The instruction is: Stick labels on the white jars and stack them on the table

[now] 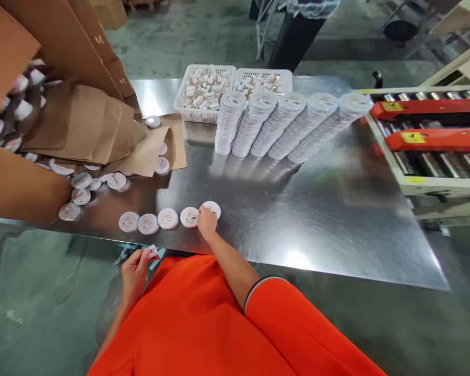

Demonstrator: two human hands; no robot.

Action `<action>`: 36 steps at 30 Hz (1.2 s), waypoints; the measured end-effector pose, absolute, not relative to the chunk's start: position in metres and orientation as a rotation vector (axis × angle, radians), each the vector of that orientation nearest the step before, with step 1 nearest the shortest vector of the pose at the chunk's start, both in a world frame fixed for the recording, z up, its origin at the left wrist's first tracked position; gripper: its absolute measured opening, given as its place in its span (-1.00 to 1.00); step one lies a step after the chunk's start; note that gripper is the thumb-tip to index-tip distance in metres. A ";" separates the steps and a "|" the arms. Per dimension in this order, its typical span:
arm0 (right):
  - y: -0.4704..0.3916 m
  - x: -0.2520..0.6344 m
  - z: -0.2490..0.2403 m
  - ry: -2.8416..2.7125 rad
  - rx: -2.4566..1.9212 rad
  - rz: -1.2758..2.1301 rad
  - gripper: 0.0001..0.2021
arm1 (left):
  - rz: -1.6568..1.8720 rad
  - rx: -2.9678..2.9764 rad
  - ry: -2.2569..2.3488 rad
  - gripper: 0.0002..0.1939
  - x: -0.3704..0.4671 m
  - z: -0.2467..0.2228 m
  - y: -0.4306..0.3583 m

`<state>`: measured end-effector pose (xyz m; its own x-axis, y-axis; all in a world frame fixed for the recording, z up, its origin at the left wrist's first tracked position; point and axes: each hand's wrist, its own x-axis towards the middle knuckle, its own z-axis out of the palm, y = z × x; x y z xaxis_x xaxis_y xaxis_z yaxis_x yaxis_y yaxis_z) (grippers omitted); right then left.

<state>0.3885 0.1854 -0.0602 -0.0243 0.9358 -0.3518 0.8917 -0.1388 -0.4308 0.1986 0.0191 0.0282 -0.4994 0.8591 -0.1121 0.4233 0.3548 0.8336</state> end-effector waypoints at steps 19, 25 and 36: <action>0.082 0.264 0.046 -1.274 -1.133 1.762 -0.82 | 0.980 1.158 1.626 -0.75 0.118 0.050 0.038; 0.077 0.252 0.036 -1.255 -1.216 1.680 -0.82 | 0.842 1.407 1.774 -0.63 0.111 0.039 0.042; 0.152 0.292 -0.049 -1.381 -2.037 1.122 -0.86 | 0.765 1.202 1.977 -0.57 0.105 0.024 0.038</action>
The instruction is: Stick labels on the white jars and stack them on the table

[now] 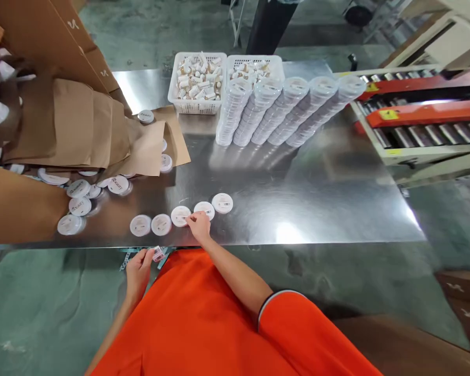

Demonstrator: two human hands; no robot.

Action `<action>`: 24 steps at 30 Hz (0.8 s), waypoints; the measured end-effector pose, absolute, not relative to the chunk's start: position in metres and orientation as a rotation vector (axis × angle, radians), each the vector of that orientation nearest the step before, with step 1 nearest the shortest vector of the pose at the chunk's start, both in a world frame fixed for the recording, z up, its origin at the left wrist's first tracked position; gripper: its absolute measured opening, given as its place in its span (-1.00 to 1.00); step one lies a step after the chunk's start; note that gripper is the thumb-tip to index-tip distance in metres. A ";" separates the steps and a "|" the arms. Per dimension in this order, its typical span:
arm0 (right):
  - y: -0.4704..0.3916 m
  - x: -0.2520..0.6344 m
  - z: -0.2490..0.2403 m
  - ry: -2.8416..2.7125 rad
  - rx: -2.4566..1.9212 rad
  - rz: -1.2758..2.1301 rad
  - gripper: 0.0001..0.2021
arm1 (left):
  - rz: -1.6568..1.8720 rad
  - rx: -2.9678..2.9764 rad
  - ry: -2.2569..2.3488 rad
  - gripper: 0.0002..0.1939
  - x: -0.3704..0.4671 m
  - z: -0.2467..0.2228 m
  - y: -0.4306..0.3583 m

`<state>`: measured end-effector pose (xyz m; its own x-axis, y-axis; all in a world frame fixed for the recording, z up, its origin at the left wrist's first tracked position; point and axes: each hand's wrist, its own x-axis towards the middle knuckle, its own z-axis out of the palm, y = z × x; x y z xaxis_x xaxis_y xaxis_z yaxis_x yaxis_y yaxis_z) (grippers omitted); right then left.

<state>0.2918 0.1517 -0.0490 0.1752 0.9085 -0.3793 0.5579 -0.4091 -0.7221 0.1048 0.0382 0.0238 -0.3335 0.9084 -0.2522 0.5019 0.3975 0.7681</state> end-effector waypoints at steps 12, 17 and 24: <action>0.157 0.269 -0.068 -1.419 -2.410 1.029 -0.80 | 0.804 0.961 1.909 -0.58 0.089 0.019 0.004; 0.158 0.265 -0.065 -1.462 -2.463 1.019 -0.80 | 0.814 0.995 1.895 -0.59 0.085 0.017 0.001; 0.155 0.260 -0.065 -1.656 -2.531 0.849 -0.74 | 0.790 0.988 1.909 -0.58 0.078 0.014 -0.002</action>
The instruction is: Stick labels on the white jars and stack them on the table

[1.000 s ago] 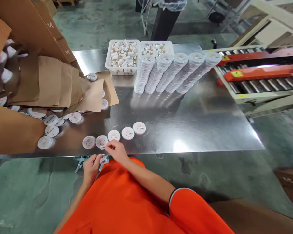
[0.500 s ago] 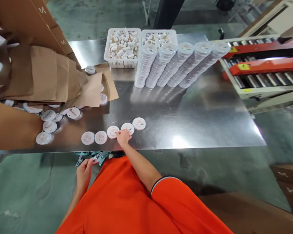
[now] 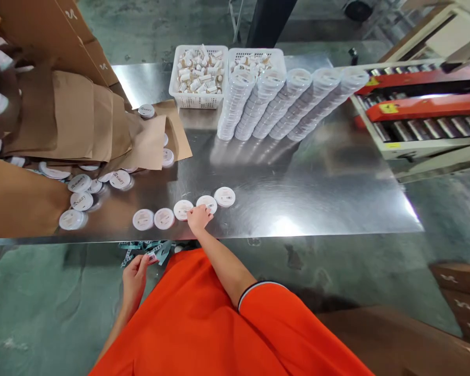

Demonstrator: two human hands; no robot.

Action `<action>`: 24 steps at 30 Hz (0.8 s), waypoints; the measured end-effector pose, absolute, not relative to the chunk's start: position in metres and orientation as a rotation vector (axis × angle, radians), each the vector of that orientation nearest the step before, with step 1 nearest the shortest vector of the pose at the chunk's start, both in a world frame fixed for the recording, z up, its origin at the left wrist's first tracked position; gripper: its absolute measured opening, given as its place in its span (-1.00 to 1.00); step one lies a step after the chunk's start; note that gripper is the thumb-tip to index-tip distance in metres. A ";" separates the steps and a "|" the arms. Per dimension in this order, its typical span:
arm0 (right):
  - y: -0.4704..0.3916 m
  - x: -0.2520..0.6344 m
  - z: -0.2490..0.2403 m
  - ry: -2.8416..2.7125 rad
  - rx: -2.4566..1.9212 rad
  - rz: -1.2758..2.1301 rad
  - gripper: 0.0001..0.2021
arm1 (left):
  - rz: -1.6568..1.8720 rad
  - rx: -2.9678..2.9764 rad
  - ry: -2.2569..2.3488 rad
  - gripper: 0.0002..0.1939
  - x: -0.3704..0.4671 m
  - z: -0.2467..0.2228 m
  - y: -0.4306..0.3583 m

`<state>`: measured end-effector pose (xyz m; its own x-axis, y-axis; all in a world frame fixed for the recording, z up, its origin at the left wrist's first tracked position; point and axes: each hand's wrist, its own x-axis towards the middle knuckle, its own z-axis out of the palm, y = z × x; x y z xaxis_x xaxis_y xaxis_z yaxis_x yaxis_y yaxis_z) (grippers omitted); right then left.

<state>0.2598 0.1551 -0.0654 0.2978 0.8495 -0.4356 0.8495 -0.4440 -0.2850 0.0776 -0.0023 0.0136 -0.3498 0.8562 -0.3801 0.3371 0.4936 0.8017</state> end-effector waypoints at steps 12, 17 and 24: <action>0.162 0.270 -0.077 1.892 2.382 -0.647 -0.64 | 0.831 0.947 1.913 -0.59 0.077 0.014 0.000; 0.161 0.277 -0.077 1.873 2.445 -0.741 -0.75 | 0.870 0.938 1.904 -0.59 0.082 0.019 0.005; 0.138 0.269 -0.036 2.260 2.273 -1.803 -0.81 | 0.915 1.100 1.978 -0.60 0.093 0.034 0.030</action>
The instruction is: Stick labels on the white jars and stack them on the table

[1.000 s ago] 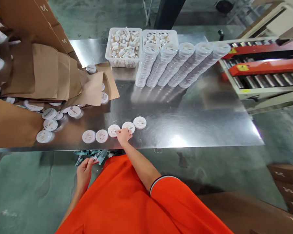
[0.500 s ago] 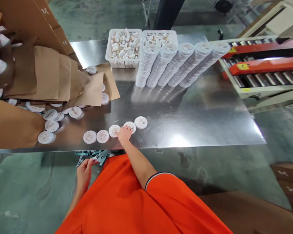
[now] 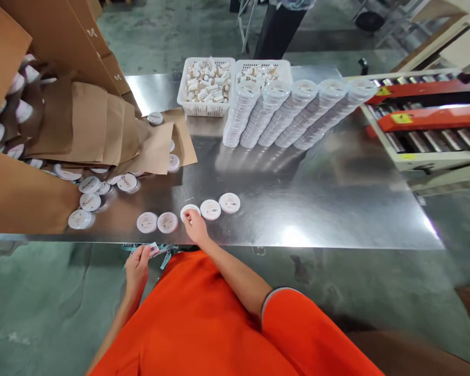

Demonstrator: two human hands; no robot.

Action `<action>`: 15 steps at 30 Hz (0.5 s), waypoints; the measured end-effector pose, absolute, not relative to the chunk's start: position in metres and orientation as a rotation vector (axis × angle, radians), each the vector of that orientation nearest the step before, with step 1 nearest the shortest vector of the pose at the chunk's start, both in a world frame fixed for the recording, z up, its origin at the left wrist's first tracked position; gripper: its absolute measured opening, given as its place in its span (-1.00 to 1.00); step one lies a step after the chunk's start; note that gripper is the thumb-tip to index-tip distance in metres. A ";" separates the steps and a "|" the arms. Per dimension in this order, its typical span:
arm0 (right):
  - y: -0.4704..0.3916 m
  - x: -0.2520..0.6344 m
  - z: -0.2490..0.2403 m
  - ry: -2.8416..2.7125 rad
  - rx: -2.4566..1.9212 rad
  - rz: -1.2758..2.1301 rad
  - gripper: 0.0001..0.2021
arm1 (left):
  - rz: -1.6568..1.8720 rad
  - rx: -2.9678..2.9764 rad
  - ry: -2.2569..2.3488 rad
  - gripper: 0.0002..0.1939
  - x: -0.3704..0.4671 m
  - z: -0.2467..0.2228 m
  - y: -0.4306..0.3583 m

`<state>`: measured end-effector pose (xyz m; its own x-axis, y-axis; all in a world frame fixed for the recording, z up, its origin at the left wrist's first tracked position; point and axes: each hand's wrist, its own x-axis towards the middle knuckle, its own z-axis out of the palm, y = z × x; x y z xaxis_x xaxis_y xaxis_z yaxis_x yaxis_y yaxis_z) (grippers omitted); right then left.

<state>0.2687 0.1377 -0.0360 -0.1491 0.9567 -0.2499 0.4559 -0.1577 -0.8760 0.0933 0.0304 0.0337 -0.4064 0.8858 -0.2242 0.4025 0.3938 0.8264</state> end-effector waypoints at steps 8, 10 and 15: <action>0.092 0.235 0.013 -1.404 -1.040 1.869 -0.84 | 1.011 1.083 1.792 -0.70 0.094 0.023 0.037; 0.092 0.236 0.015 -1.378 -1.088 1.846 -0.83 | 1.063 1.023 1.698 -0.70 0.093 0.020 0.035; 0.090 0.240 0.013 -1.289 -1.143 1.900 -0.75 | 1.042 1.011 1.616 -0.74 0.093 0.017 0.031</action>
